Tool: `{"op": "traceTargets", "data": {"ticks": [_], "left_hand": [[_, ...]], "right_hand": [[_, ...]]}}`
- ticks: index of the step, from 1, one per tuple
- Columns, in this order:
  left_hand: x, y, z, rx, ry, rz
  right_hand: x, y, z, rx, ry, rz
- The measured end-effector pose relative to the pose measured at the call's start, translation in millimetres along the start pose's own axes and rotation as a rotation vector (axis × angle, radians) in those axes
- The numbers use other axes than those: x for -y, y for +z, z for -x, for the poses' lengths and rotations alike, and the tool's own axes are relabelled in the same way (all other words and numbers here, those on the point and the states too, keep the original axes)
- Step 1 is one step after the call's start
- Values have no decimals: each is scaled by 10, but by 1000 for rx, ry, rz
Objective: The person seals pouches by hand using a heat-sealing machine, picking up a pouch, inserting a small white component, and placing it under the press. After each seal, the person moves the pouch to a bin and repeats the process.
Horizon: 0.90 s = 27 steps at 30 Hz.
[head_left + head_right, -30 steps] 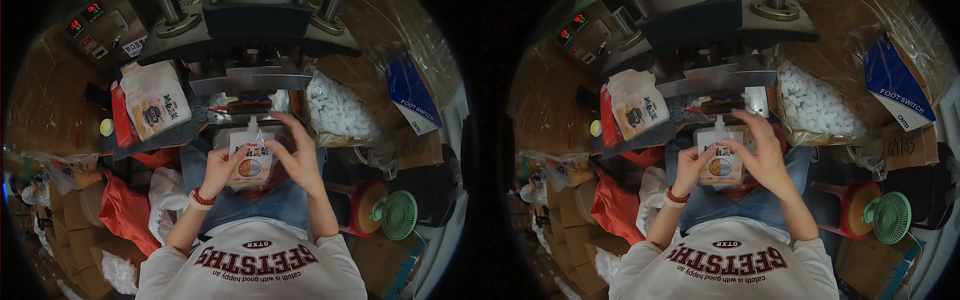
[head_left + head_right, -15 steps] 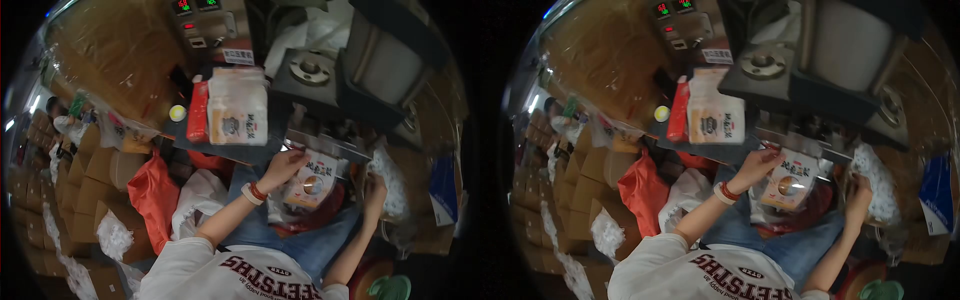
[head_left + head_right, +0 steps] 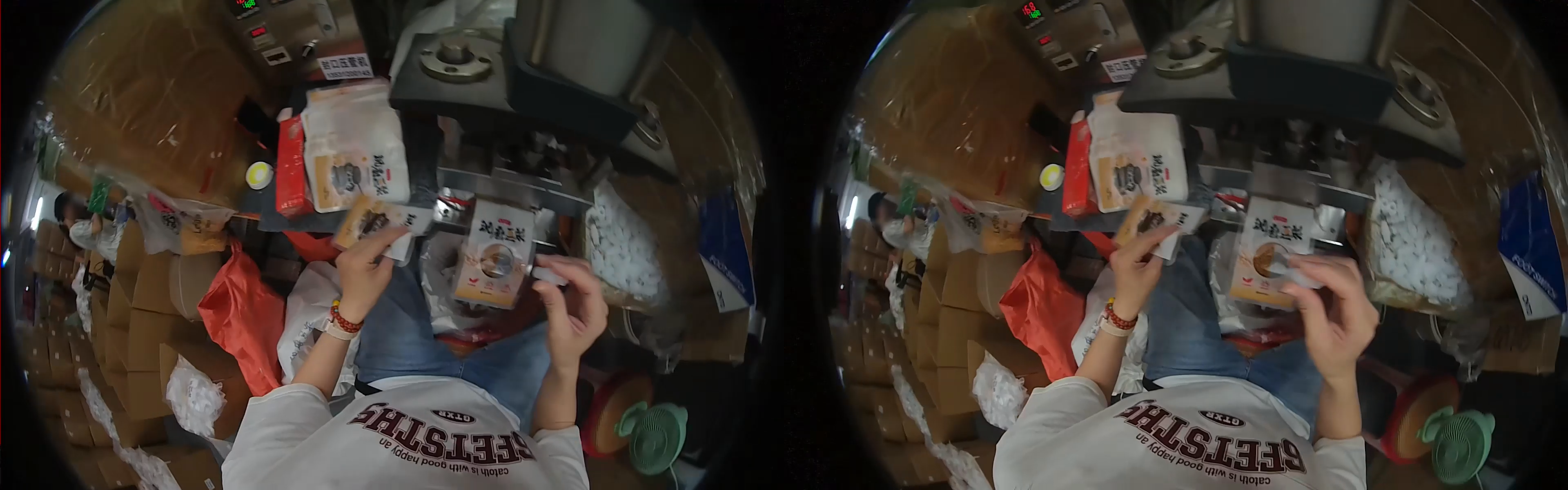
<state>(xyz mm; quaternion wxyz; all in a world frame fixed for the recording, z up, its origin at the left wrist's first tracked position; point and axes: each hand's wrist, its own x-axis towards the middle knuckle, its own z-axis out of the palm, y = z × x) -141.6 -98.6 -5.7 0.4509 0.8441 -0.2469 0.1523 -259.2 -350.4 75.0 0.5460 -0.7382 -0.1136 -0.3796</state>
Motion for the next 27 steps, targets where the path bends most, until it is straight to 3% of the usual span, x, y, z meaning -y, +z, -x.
{"op": "traceTargets", "data": {"ticks": [2, 4, 5, 6, 7, 8, 9, 10, 12, 13, 15, 16, 17, 19, 21, 23, 24, 25, 27], "left_hand": [[-107, -19, -85, -98, 258, -364], [72, 91, -37, -40, 227, -401], [114, 124, -24, -10, 202, -394], [120, 124, -87, 17, 189, -391], [117, 82, -123, 23, 203, -388], [92, 26, -91, 104, 38, -260], [31, -17, -81, 177, -129, -130], [-46, -38, -75, 182, -135, -127], [-246, -43, -98, -4, 96, 39], [-355, -43, -91, 4, 91, 47], [-559, -33, -83, 19, 283, -29], [-622, -18, -81, 26, 336, -30], [-677, -40, -78, 25, 338, -25], [-784, -107, -85, 118, 427, -211], [-817, -130, -104, 181, 461, -165], [-802, -44, -69, 343, 298, 29], [-701, 106, -33, 391, 120, 269], [-636, 254, -23, 392, 124, 272], [-536, 550, -48, 607, -468, 538]], "right_hand": [[60, 88, 25, 120, -48, 109], [17, 244, 123, 188, 104, 65], [23, 335, 163, 200, 327, -26], [-9, 335, 190, 188, 318, -18], [-26, 346, 234, 168, 461, -138], [-19, 343, 274, 157, 612, -261], [20, 285, 256, 98, 537, -260], [46, 243, 223, 67, 448, -234], [-5, 187, 144, 40, 269, -104], [-12, 214, 116, 38, 279, -97], [-27, 323, 35, 149, 268, -87], [-176, 353, 60, 226, 107, 35], [-169, 314, 55, 226, 105, 40], [-136, 198, 25, 437, -112, 314], [-8, 98, -23, 519, -183, 412], [-1, 54, -28, 598, -240, 514], [-64, 56, -39, 509, -146, 487], [-110, 55, -59, 420, -58, 454], [-169, -88, -90, 239, -28, 471]]}}
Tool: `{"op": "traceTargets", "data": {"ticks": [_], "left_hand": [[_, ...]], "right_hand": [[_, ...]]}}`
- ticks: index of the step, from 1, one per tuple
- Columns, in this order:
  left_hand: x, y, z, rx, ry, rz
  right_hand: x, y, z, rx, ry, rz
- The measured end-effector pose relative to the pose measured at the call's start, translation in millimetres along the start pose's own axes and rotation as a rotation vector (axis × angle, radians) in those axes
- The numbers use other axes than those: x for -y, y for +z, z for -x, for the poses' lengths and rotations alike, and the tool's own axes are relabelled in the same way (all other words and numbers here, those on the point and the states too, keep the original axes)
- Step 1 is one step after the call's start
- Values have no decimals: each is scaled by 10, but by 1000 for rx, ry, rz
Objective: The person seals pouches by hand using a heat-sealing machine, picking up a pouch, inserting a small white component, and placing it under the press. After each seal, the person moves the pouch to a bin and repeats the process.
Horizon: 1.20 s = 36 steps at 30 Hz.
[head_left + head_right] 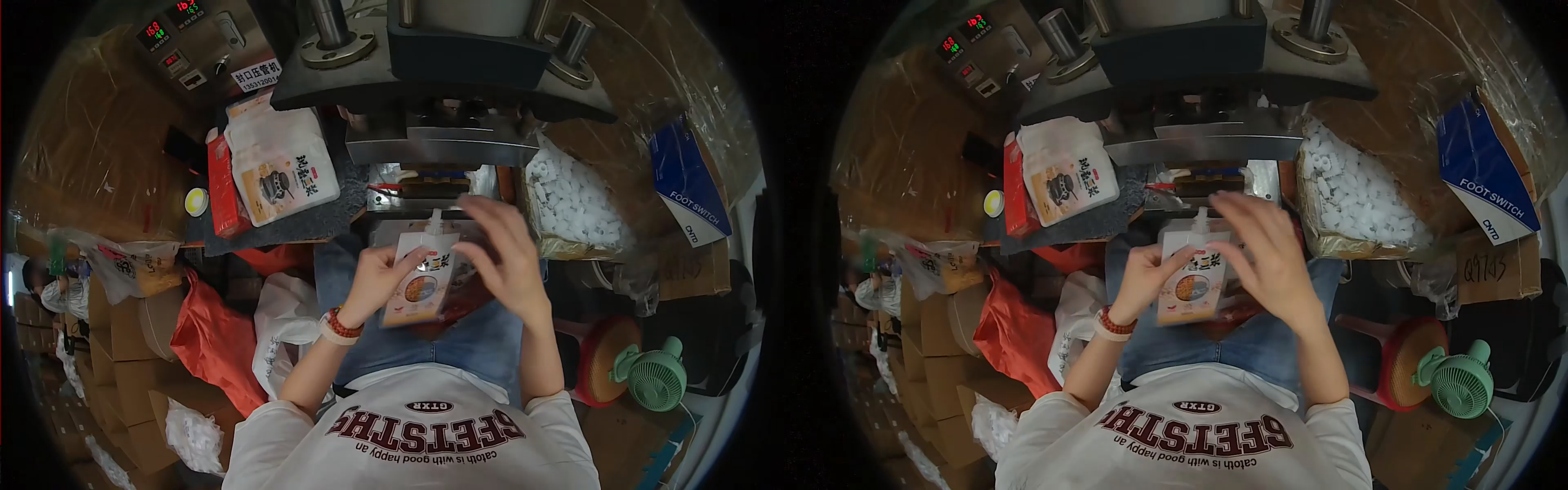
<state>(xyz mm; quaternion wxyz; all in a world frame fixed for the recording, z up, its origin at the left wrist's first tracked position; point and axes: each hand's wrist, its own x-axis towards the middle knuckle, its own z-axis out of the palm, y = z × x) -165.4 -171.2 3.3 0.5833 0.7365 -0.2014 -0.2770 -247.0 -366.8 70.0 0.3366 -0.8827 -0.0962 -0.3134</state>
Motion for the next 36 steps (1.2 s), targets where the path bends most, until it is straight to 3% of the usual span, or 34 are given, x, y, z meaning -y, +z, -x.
{"op": "traceTargets", "data": {"ticks": [1, 2, 4, 5, 7, 9, 12, 14, 15, 17, 18, 19, 21, 22, 25, 26, 27, 28, 29, 30, 31, 32, 33, 35, 36], "left_hand": [[31, 64, -103, 4, -72, 210], [31, 93, -190, 3, -75, 211], [-109, 104, -388, -3, -127, 645], [-133, 86, -499, -8, -131, 643], [-90, 34, -708, 14, -143, 671], [-50, 49, -739, 12, -120, 682], [-181, 20, -713, -53, -102, 666], [-250, -152, -679, 53, -156, 186], [-176, -268, -647, -10, -69, 120], [-208, -563, -524, -561, 197, -478], [-1, -778, -525, -874, 449, -1104], [161, -909, -434, -873, 444, -1107], [376, -1006, -142, -467, 393, -1231], [345, -948, -19, -411, 457, -1238], [421, -1014, 246, -379, 491, -1134], [396, -966, 254, -486, 498, -1042], [339, -933, 275, -493, 500, -1039], [296, -889, 299, -496, 354, -761], [239, -843, 299, -483, 212, -484], [169, -783, 276, -473, 218, -483], [105, -697, 264, -498, 387, -465], [46, -604, 273, -519, 551, -440], [-36, -518, 285, -503, 550, -432], [-213, -370, 325, -482, 708, -737], [-275, -327, 339, -475, 767, -806]], "right_hand": [[-28, -103, -18, -96, 58, -27], [-55, -233, -28, -163, 149, 0], [-191, -403, -27, -281, 314, 87], [-297, -455, -59, -333, 383, 146], [-666, -412, -39, -301, 352, 294], [-1069, -251, 94, -112, 373, 574], [-1247, -243, 194, 17, 419, 514], [-1220, -221, 256, 107, 408, 545], [-1106, -225, 193, 8, 411, 630], [-1004, -232, 158, -92, 419, 708], [-977, -230, 174, -55, 481, 727], [-962, -222, 185, -16, 541, 746], [-1160, -261, 253, 53, 527, 698], [-1202, -268, 233, 115, 517, 655], [-1009, -340, 122, 78, 486, 487], [-901, -376, 71, 79, 484, 488], [-780, -426, 11, -81, 493, 423], [-650, -475, -42, -239, 500, 359], [-463, -498, -73, -242, 499, 366], [-225, -481, -75, -244, 371, 216], [-28, -417, -53, -242, 249, 68], [95, -280, 2, -173, 133, 69], [173, -127, 45, -105, 13, 69], [244, 93, 27, 29, -202, 226], [281, 107, 22, 29, -200, 234]]}}
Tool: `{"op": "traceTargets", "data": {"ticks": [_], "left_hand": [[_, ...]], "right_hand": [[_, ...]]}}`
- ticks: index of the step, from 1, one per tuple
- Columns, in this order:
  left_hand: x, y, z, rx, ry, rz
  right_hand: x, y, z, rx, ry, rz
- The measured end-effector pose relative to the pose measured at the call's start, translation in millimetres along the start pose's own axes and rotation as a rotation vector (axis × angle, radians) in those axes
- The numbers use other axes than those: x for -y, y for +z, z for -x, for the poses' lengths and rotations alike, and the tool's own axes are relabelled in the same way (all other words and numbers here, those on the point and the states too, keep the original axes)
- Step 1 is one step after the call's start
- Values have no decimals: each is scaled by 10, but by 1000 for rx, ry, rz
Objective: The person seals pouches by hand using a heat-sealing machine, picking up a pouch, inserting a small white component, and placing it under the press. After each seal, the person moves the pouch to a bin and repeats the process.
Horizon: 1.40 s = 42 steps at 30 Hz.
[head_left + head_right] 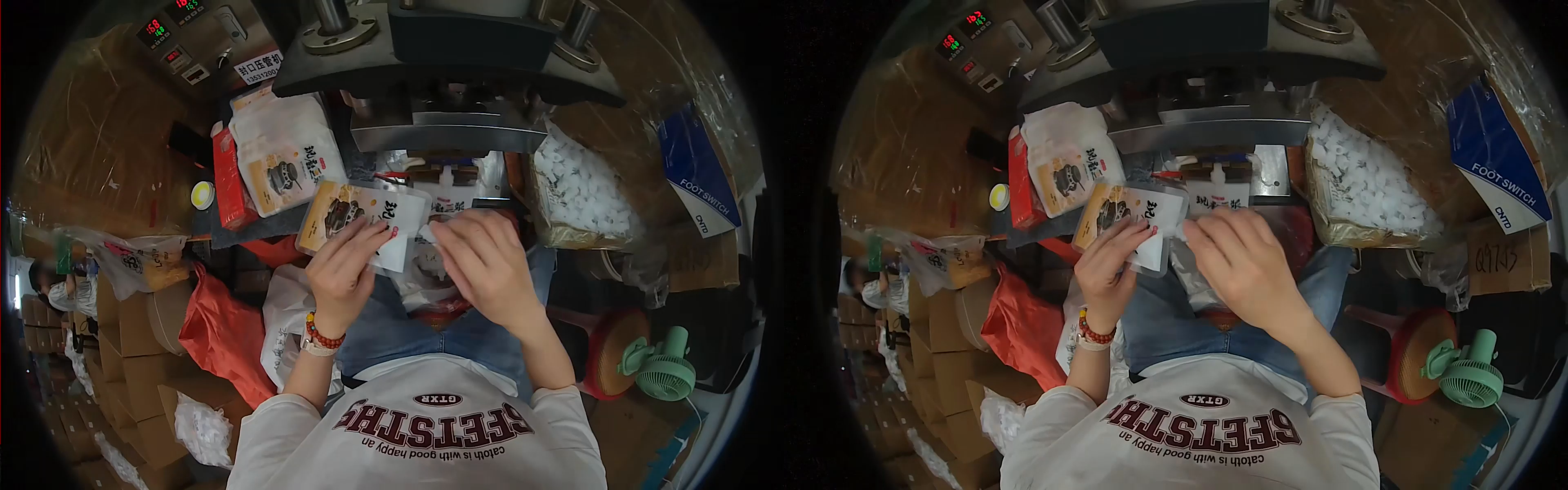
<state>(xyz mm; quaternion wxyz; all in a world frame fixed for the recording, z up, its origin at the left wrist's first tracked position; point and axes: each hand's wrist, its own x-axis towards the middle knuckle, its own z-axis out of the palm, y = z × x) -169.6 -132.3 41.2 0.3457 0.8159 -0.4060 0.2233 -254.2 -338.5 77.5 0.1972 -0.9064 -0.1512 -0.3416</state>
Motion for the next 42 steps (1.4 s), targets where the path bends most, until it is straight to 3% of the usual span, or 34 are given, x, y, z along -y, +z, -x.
{"op": "traceTargets", "data": {"ticks": [4, 6, 7, 9, 10, 11, 14, 16, 18, 19, 21, 26, 28, 29, 30, 31, 32, 34, 35, 37, 38, 40, 42], "left_hand": [[-103, -116, -72, 45, 84, 5], [-126, -95, -88, 128, 34, 325], [-113, -28, -51, 129, 38, 332], [-51, 217, 101, 325, -348, 712], [-75, 364, 115, 362, -562, 887], [-69, 512, 132, 363, -555, 889], [-30, 811, 58, 278, -953, 1247], [9, 816, -167, 247, -996, 1353], [84, 890, -340, 209, -1058, 1447], [106, 919, -392, 207, -1062, 1445], [146, 942, -469, 197, -1089, 1470], [245, 875, -479, 248, -1090, 1319], [492, 617, -495, 266, -761, 679], [621, 495, -476, 105, -539, 156], [762, 380, -435, -56, -297, -358], [907, 320, -270, 68, -298, -663], [966, 257, -94, 67, -303, -668], [941, 133, 149, 349, -159, -402], [857, 93, 223, 299, -157, -314], [830, 15, 328, 275, -237, -225], [823, -17, 353, 235, -309, -137], [685, -21, 303, 156, -310, -24], [482, 1, 177, 76, -301, 103]], "right_hand": [[13, -123, -54, 83, -48, -197], [-52, -179, -21, 108, -30, -310], [-113, -162, 10, 130, 41, -448], [-194, -127, 56, 151, 119, -578], [-223, -107, 63, 112, 230, -471], [-256, -84, 60, 70, 337, -363], [-455, -292, 71, -116, 642, -309], [-692, -411, 109, -127, 638, -143], [-923, -389, 123, -61, 578, 392], [-1125, -238, 230, -31, 561, 504], [-1321, 4, 304, 29, 564, 477], [-1433, 10, 377, 145, 555, 393], [-1424, -10, 386, 72, 509, 367], [-1406, -14, 376, 69, 506, 365], [-1373, -21, 357, -81, 518, 318], [-1323, -29, 344, -228, 528, 268], [-1228, -42, 338, -226, 524, 263], [-985, -73, 292, -422, 756, -238], [-884, -80, 277, -425, 762, -242], [-664, -107, 258, -458, 486, -145], [-513, -101, 215, -456, 488, -147], [-219, -84, 108, -488, 323, -558], [-134, -134, 39, -121, 150, -347]]}}
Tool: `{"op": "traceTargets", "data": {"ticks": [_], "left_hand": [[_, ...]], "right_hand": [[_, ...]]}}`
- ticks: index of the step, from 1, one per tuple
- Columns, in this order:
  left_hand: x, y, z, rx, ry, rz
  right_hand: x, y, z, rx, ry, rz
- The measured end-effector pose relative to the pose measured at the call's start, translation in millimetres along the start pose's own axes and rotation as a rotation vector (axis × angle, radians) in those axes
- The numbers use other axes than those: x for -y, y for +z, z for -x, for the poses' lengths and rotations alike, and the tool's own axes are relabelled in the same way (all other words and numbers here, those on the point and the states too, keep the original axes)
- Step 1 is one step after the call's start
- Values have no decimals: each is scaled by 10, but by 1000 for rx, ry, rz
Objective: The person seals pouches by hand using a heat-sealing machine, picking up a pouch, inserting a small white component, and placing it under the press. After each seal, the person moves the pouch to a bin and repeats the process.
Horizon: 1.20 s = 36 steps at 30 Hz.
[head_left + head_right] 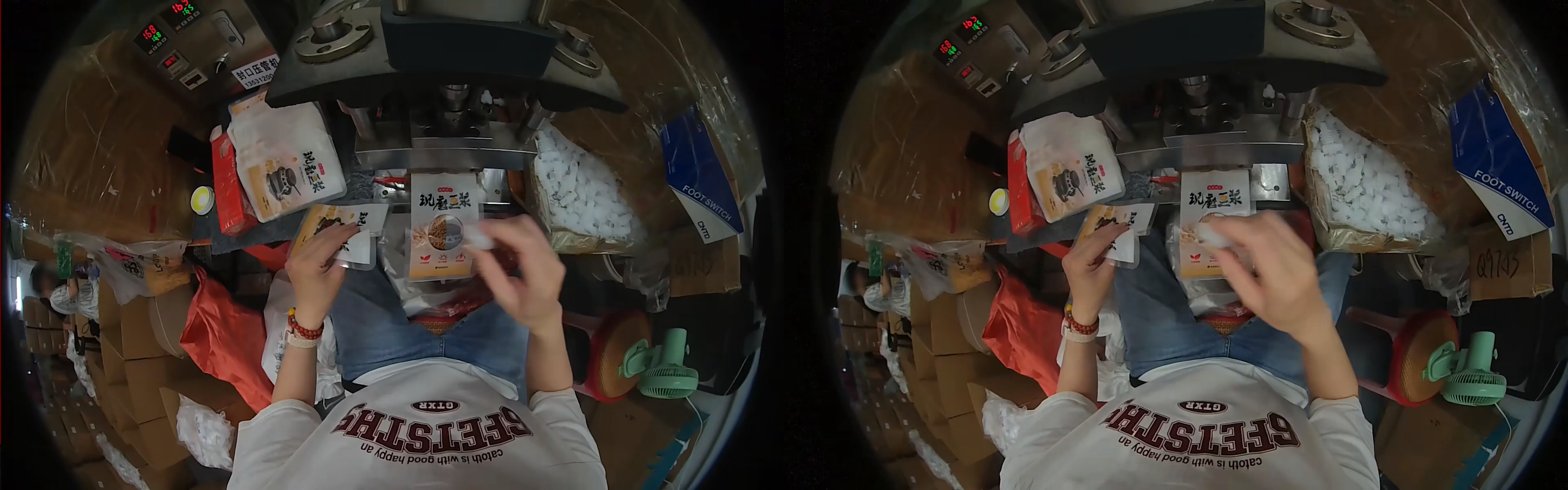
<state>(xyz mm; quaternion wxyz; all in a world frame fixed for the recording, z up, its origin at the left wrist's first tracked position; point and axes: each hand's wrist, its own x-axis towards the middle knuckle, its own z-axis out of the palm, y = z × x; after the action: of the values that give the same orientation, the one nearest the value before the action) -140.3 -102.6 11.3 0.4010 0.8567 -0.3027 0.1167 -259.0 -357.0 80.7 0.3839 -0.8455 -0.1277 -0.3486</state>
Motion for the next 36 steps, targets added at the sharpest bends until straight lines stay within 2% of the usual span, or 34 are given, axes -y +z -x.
{"op": "traceTargets", "data": {"ticks": [2, 3, 5, 7, 9, 10, 11, 12, 13, 14, 15, 17, 20, 22, 23, 25, 27, 29, 30, 32, 33, 34, 35, 36], "left_hand": [[-261, -5, -36, -37, 222, -87], [-366, -14, -43, -33, 224, -80], [-533, -65, -82, 59, 342, -143], [-619, -142, -86, 122, 346, -40], [-693, -126, -98, 253, 344, 245], [-669, 1, -92, 230, 332, 301], [-618, 120, -100, 233, 330, 307], [-553, 243, -115, 461, 17, 337], [-496, 383, -105, 681, -300, 359], [-476, 597, -75, 543, -384, 674], [-525, 650, -133, 538, -383, 677], [-586, 709, -294, 454, -663, 1042], [-486, 851, -546, 411, -760, 1184], [-408, 914, -620, 394, -791, 1226], [-433, 909, -624, 381, -791, 1219], [-495, 902, -653, 363, -846, 1274], [-357, 871, -644, 346, -851, 1220], [-168, 747, -703, 469, -608, 859], [86, 717, -665, 223, -393, 586], [97, 313, -682, -267, 16, -589], [298, 215, -583, -112, -39, -775], [413, 153, -440, -111, -40, -775], [486, 99, -270, 49, 32, -650], [502, 61, -154, 208, 110, -525]], "right_hand": [[-6, 229, -76, 159, -146, 152], [-14, 297, -50, 252, -130, 122], [68, 221, -64, 260, -142, 79], [103, 112, -94, 268, -160, 35], [83, -15, -67, 317, -97, -168], [65, -10, -59, 317, -91, -164], [21, 14, -52, 274, 44, -83], [-28, 35, -45, 232, 176, -1], [-80, 38, -42, 165, 186, 45], [-98, -26, -54, 96, 180, 93], [-131, -119, -64, 27, 173, 138], [-221, -320, -58, -77, 281, 234], [-643, -478, -52, -158, 393, 343], [-1144, -415, 96, 8, 406, 882], [-1188, -395, 122, 8, 399, 871], [-1218, -332, 137, 41, 530, 839], [-1174, -337, 116, 64, 519, 791], [-1153, -367, 114, 66, 452, 793], [-1170, -373, 113, 63, 444, 789], [-1180, -376, 159, -85, 421, 786], [-1154, -363, 171, -85, 423, 785], [-1109, -339, 165, -228, 509, 564], [-1058, -308, 147, -368, 587, 336], [-983, -279, 111, -374, 588, 334]]}}
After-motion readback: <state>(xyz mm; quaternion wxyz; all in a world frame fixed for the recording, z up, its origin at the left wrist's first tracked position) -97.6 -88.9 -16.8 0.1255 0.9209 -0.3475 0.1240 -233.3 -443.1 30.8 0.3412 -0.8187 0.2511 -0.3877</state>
